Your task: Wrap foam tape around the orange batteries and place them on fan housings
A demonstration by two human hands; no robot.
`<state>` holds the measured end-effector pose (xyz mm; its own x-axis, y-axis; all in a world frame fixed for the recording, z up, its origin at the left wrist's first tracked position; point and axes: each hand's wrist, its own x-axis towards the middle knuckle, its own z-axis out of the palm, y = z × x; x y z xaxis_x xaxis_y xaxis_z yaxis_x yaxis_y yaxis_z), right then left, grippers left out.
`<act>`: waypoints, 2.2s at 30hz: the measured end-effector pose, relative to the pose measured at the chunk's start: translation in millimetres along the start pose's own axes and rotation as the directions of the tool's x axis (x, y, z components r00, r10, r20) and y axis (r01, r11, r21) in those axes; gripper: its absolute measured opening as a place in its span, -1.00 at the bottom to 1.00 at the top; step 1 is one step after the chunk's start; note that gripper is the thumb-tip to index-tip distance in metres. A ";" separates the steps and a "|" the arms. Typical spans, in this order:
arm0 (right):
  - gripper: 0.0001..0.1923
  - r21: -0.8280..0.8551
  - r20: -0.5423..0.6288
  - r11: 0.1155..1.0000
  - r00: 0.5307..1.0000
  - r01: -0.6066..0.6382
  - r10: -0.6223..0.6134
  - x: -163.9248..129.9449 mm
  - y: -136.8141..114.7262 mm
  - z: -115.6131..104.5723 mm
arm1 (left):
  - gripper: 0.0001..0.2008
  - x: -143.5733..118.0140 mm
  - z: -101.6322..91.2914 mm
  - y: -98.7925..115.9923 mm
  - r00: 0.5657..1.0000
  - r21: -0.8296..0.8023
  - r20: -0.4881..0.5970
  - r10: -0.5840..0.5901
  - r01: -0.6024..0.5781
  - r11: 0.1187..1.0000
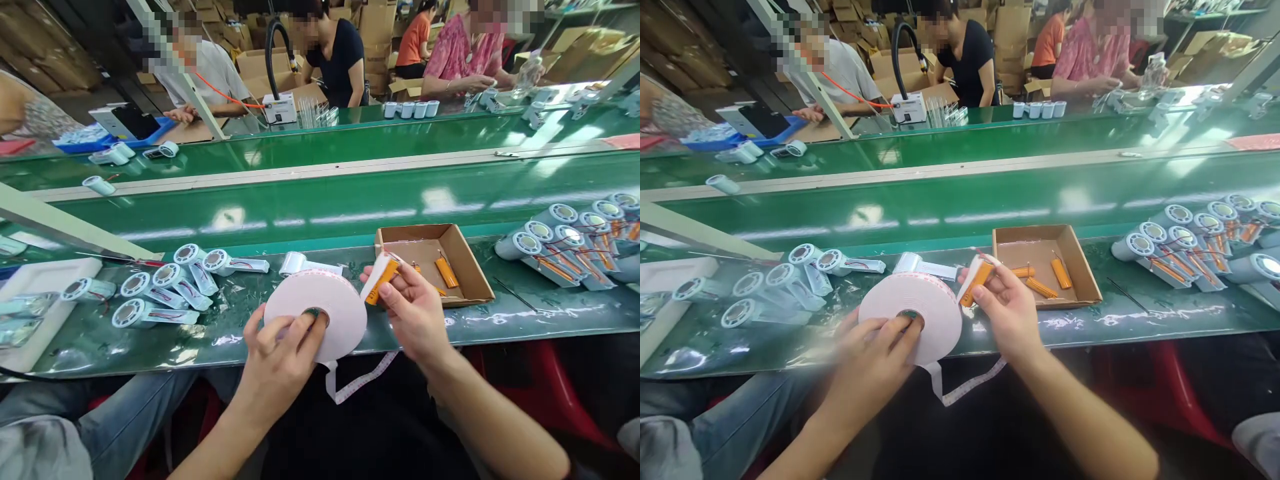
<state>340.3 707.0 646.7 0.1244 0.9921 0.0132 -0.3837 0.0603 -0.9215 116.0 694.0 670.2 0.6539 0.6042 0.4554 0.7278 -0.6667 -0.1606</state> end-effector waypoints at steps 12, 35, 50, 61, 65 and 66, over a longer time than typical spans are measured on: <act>-0.61 -0.217 -0.399 0.889 0.795 0.402 -0.457 28.7 -68.5 -122.8 | -0.23 -72.1 30.2 -20.3 0.897 -0.176 0.432 -0.093 0.185 0.967; -0.56 -0.053 -0.113 0.975 0.969 0.215 -0.220 56.3 -34.2 -65.2 | -0.65 150.2 144.7 -149.9 0.841 -0.206 0.500 0.205 -0.115 0.972; -0.36 -0.187 0.149 0.975 0.984 0.123 -0.096 111.8 -32.2 -38.4 | -0.70 116.7 132.4 -155.8 0.761 -0.400 0.318 0.565 -0.433 0.808; -0.68 -0.735 0.546 0.382 0.823 0.560 -0.156 143.7 6.6 -21.8 | -0.93 116.2 140.5 -117.0 0.862 -0.296 0.440 0.251 -0.124 0.947; -0.80 -0.722 0.627 0.316 0.775 0.616 -0.079 149.6 15.2 -28.6 | -0.89 111.1 139.1 -116.0 0.873 -0.332 0.413 0.258 -0.120 0.936; -0.83 -0.727 0.638 0.279 0.768 0.627 -0.061 149.4 16.5 -30.6 | -0.88 109.4 139.3 -115.6 0.874 -0.344 0.407 0.265 -0.122 0.931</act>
<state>380.5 852.8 621.7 -0.4650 0.8279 0.3136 0.6364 0.5589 -0.5317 132.2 898.0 616.5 0.8488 0.5288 -0.0008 0.5264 -0.8448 0.0965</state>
